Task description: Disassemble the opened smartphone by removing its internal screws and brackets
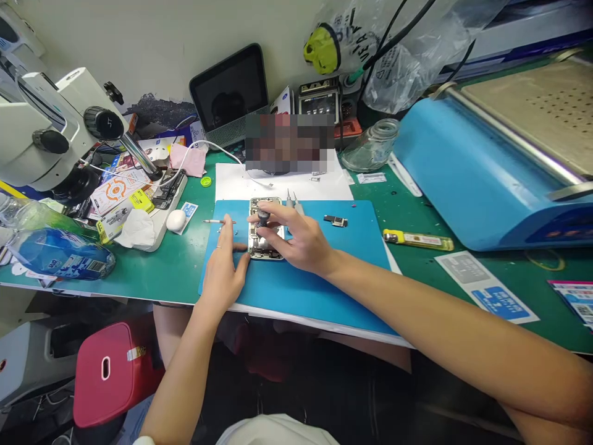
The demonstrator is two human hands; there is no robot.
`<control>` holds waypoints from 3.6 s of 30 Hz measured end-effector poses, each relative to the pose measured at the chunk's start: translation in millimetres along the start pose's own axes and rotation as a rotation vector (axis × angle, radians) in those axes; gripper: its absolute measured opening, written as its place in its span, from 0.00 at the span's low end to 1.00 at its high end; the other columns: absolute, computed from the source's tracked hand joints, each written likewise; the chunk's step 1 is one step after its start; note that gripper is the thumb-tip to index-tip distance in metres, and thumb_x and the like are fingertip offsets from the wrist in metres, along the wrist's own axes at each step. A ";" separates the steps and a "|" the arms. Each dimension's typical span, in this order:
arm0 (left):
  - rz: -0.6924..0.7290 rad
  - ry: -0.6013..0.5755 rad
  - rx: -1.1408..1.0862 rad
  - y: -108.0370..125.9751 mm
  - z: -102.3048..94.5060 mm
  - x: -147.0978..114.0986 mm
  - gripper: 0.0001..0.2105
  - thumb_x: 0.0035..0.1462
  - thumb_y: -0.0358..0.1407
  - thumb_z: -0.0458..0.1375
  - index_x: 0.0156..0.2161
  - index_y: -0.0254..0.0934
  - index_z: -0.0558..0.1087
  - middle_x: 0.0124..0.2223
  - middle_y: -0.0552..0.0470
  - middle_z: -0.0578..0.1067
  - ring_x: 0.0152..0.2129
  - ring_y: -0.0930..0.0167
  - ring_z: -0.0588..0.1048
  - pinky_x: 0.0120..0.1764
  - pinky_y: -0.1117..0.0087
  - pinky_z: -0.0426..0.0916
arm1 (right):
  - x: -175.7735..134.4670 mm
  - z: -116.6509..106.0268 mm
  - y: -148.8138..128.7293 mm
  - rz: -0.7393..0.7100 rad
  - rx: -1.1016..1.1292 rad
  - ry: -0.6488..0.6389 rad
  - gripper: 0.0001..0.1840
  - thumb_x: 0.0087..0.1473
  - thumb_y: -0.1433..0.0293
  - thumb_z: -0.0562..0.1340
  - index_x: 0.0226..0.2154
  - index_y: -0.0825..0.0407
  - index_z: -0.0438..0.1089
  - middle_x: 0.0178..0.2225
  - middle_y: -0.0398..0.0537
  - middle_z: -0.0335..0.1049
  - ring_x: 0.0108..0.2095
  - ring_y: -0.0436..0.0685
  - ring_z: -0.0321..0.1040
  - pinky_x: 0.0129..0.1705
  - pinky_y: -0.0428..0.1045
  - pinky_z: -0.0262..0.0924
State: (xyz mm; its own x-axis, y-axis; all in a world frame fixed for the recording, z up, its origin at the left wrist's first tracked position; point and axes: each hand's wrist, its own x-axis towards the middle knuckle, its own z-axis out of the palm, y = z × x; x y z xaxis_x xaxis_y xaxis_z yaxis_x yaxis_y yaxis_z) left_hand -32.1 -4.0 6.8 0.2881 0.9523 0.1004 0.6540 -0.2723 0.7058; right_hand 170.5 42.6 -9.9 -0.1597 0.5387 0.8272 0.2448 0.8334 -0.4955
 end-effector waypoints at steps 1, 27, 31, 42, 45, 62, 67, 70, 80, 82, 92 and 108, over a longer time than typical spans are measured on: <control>-0.001 0.000 0.001 0.7 -0.2 0.3 0.43 0.71 0.31 0.56 0.80 0.48 0.34 0.75 0.36 0.62 0.54 0.60 0.81 0.55 0.56 0.77 | -0.2 -0.3 0.0 0.004 -0.011 -0.006 0.28 0.71 0.71 0.63 0.69 0.43 0.60 0.51 0.51 0.83 0.48 0.56 0.85 0.45 0.51 0.84; 0.027 0.028 0.026 5.3 5.8 -0.3 0.40 0.76 0.42 0.55 0.80 0.50 0.33 0.77 0.36 0.58 0.52 0.59 0.80 0.56 0.54 0.76 | -2.5 -1.9 0.7 0.044 0.020 -0.028 0.29 0.71 0.70 0.62 0.70 0.42 0.60 0.53 0.51 0.82 0.50 0.58 0.84 0.47 0.52 0.84; 0.034 0.040 0.028 3.8 7.1 -0.3 0.40 0.75 0.43 0.55 0.80 0.49 0.33 0.74 0.36 0.64 0.51 0.60 0.81 0.58 0.53 0.74 | -2.6 -2.5 0.4 0.047 0.022 -0.027 0.29 0.71 0.70 0.63 0.70 0.41 0.60 0.54 0.51 0.82 0.51 0.58 0.84 0.48 0.52 0.84; 0.019 0.039 0.034 5.9 6.1 -0.5 0.40 0.75 0.40 0.55 0.80 0.48 0.35 0.72 0.36 0.66 0.51 0.61 0.81 0.61 0.52 0.72 | 0.6 -1.3 -1.8 0.002 -0.002 -0.004 0.31 0.70 0.72 0.63 0.70 0.41 0.59 0.52 0.50 0.83 0.48 0.56 0.84 0.44 0.50 0.84; 0.025 0.042 0.039 5.9 5.9 -0.2 0.40 0.75 0.42 0.55 0.80 0.49 0.35 0.72 0.37 0.67 0.52 0.60 0.81 0.61 0.52 0.72 | 0.9 -1.8 -2.2 0.004 -0.008 -0.019 0.31 0.71 0.72 0.62 0.71 0.40 0.58 0.52 0.50 0.83 0.48 0.56 0.84 0.45 0.50 0.84; 0.020 0.037 0.033 3.5 7.4 0.0 0.41 0.75 0.41 0.55 0.80 0.48 0.33 0.72 0.36 0.66 0.52 0.60 0.81 0.61 0.52 0.73 | 0.7 -1.6 -1.3 -0.004 0.012 -0.002 0.33 0.69 0.73 0.64 0.71 0.40 0.59 0.51 0.49 0.83 0.46 0.56 0.84 0.46 0.51 0.84; 0.013 0.038 0.036 3.2 7.8 -0.1 0.41 0.75 0.39 0.55 0.80 0.48 0.33 0.73 0.35 0.64 0.52 0.60 0.81 0.59 0.53 0.74 | 0.4 -0.8 -1.0 -0.006 0.034 0.014 0.34 0.68 0.75 0.65 0.71 0.39 0.60 0.51 0.49 0.83 0.46 0.55 0.84 0.47 0.50 0.83; 0.011 0.038 0.032 3.2 7.8 -0.1 0.41 0.74 0.39 0.55 0.80 0.48 0.33 0.73 0.35 0.65 0.52 0.60 0.81 0.58 0.54 0.74 | 0.5 -1.0 -1.1 -0.005 0.032 0.009 0.33 0.68 0.74 0.65 0.71 0.40 0.60 0.52 0.49 0.83 0.47 0.55 0.84 0.47 0.49 0.83; 0.024 0.044 0.027 3.4 8.0 -0.4 0.42 0.73 0.35 0.56 0.80 0.49 0.33 0.75 0.36 0.62 0.52 0.61 0.81 0.59 0.53 0.74 | 1.5 -2.3 -2.2 -0.014 0.013 0.001 0.34 0.68 0.75 0.65 0.71 0.40 0.59 0.52 0.50 0.83 0.48 0.55 0.84 0.45 0.48 0.83; 0.016 0.042 0.027 3.8 7.9 -0.5 0.43 0.72 0.34 0.56 0.80 0.48 0.33 0.75 0.35 0.62 0.52 0.60 0.81 0.59 0.53 0.74 | 1.1 -2.3 -2.1 -0.015 0.013 -0.001 0.34 0.68 0.75 0.65 0.71 0.40 0.59 0.52 0.50 0.83 0.48 0.56 0.84 0.45 0.49 0.83; 0.002 0.032 0.028 5.1 7.0 0.2 0.41 0.74 0.39 0.55 0.80 0.47 0.34 0.73 0.36 0.66 0.51 0.60 0.81 0.56 0.55 0.75 | 0.2 -2.2 -1.5 -0.015 -0.002 0.017 0.34 0.68 0.75 0.65 0.71 0.40 0.60 0.50 0.48 0.83 0.46 0.55 0.84 0.45 0.49 0.83; 0.023 0.037 0.000 4.1 8.8 0.1 0.43 0.72 0.36 0.56 0.80 0.51 0.33 0.78 0.39 0.56 0.51 0.59 0.81 0.55 0.53 0.76 | -3.8 -1.8 -4.3 0.077 -0.015 -0.032 0.24 0.71 0.69 0.62 0.65 0.42 0.63 0.46 0.47 0.82 0.42 0.55 0.83 0.41 0.50 0.84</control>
State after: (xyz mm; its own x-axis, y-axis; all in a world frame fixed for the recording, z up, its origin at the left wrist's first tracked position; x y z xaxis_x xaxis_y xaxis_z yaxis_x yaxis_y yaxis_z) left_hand -23.2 -6.2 3.6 0.2774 0.9502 0.1422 0.6478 -0.2942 0.7027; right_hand 171.8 36.7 -10.5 -0.1707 0.6047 0.7779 0.2715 0.7878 -0.5528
